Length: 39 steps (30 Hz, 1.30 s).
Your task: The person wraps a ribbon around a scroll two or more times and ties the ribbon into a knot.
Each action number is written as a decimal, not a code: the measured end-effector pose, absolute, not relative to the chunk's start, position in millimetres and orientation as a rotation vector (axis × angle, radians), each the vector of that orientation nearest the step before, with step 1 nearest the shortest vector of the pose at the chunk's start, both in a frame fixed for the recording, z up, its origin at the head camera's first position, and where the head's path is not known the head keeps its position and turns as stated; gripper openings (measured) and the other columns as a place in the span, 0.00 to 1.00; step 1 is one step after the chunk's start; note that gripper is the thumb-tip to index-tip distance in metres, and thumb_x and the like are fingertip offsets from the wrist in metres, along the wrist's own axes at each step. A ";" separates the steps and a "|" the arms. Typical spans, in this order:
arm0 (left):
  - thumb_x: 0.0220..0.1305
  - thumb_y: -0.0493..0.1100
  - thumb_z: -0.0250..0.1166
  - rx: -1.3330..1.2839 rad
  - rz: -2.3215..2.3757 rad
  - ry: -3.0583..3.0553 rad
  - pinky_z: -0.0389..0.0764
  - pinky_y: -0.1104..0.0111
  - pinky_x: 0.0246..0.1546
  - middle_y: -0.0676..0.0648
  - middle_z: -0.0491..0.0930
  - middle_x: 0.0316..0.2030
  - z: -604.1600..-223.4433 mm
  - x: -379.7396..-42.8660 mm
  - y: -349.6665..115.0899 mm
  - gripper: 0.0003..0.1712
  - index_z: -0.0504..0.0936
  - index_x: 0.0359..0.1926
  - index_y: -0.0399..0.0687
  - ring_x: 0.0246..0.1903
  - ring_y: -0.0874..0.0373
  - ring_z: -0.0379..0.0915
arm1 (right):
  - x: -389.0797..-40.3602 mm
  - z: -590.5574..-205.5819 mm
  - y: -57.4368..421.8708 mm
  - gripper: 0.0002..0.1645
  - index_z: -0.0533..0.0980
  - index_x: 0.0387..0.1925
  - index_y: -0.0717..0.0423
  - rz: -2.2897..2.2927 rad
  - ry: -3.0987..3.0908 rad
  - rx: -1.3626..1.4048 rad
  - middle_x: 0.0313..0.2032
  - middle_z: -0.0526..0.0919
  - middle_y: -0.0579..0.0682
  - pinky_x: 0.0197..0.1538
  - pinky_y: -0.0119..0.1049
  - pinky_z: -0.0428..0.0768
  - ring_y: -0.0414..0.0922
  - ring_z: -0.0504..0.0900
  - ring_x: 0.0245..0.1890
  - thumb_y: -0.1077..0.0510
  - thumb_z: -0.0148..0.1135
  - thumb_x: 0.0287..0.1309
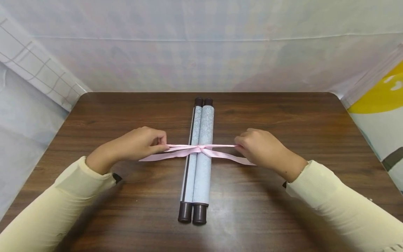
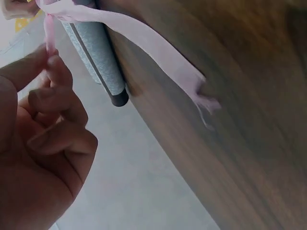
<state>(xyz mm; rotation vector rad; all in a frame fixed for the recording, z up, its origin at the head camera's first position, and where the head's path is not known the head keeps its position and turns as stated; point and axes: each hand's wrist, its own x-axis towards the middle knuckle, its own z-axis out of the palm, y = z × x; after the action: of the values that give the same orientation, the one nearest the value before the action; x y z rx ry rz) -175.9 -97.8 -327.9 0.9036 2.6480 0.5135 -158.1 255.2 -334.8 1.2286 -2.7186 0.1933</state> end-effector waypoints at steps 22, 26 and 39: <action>0.65 0.53 0.58 0.958 0.324 2.583 0.70 0.69 0.19 0.56 0.75 0.19 -334.3 -190.0 -100.2 0.13 0.74 0.25 0.56 0.19 0.63 0.68 | -159.9 -347.3 283.8 0.18 0.68 0.15 0.46 0.373 -2.655 1.384 0.16 0.64 0.36 0.20 0.30 0.68 0.34 0.62 0.18 0.63 0.67 0.49; 0.65 0.52 0.58 0.944 0.309 2.578 0.70 0.70 0.19 0.55 0.75 0.20 -335.2 -190.6 -100.4 0.13 0.74 0.25 0.55 0.19 0.63 0.69 | -160.1 -349.7 284.7 0.18 0.68 0.15 0.46 0.377 -2.636 1.392 0.16 0.63 0.36 0.21 0.30 0.68 0.33 0.62 0.19 0.63 0.67 0.49; 0.64 0.53 0.59 0.927 0.468 2.542 0.73 0.69 0.21 0.56 0.77 0.22 -338.5 -189.1 -107.2 0.11 0.77 0.27 0.57 0.19 0.63 0.70 | -157.9 -346.5 281.2 0.15 0.72 0.16 0.46 0.365 -2.738 1.295 0.15 0.67 0.36 0.21 0.32 0.69 0.35 0.63 0.18 0.60 0.67 0.51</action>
<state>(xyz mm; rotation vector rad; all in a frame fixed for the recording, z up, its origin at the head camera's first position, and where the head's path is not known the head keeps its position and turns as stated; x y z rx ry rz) -189.1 -107.2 -338.5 0.9269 2.5420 0.4678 -157.9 281.2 -346.5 1.2951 -2.7378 0.3654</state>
